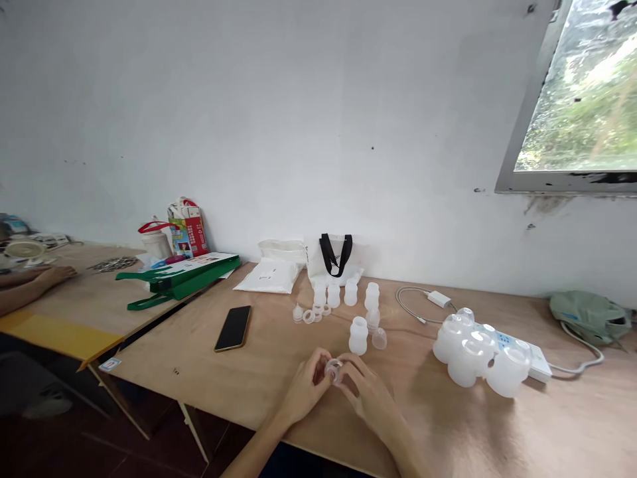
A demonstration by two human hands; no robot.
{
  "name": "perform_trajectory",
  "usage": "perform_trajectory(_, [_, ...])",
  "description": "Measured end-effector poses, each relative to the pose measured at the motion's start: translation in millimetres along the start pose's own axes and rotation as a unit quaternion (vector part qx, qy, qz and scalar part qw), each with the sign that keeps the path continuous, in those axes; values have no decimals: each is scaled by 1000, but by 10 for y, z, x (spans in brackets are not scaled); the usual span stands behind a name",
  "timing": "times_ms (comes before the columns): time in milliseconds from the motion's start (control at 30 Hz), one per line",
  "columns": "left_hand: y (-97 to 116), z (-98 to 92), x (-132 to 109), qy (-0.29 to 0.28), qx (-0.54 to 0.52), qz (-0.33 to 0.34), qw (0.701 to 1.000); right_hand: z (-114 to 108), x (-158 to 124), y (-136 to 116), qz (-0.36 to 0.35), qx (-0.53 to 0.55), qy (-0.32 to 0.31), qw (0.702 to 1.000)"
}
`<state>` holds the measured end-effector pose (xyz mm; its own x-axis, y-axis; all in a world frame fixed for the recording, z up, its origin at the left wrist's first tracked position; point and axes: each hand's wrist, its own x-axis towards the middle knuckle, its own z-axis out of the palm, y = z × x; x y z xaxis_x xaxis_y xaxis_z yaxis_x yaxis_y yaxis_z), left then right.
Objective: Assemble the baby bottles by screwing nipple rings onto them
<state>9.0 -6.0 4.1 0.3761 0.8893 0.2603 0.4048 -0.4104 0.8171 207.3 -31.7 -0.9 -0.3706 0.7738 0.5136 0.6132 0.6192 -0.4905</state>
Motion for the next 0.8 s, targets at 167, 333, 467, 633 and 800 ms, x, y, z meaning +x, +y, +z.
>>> perform_trajectory(167, [15,-4,25,0,45,-3,999,1,-5,3,0,1,5,1000])
perform_trajectory(333, [-20,0,23,12,55,-9,998,-69,25,-127,96,45,-30,994])
perform_trajectory(467, [4,-14,7,-5,56,7,998,-81,46,-158,142,96,-47,984])
perform_trajectory(633, [83,-37,-35,-53,80,37,995,-32,62,-53,186,125,-6,975])
perform_trajectory(800, [101,-52,-72,-83,115,65,988,-20,60,20,187,103,2,977])
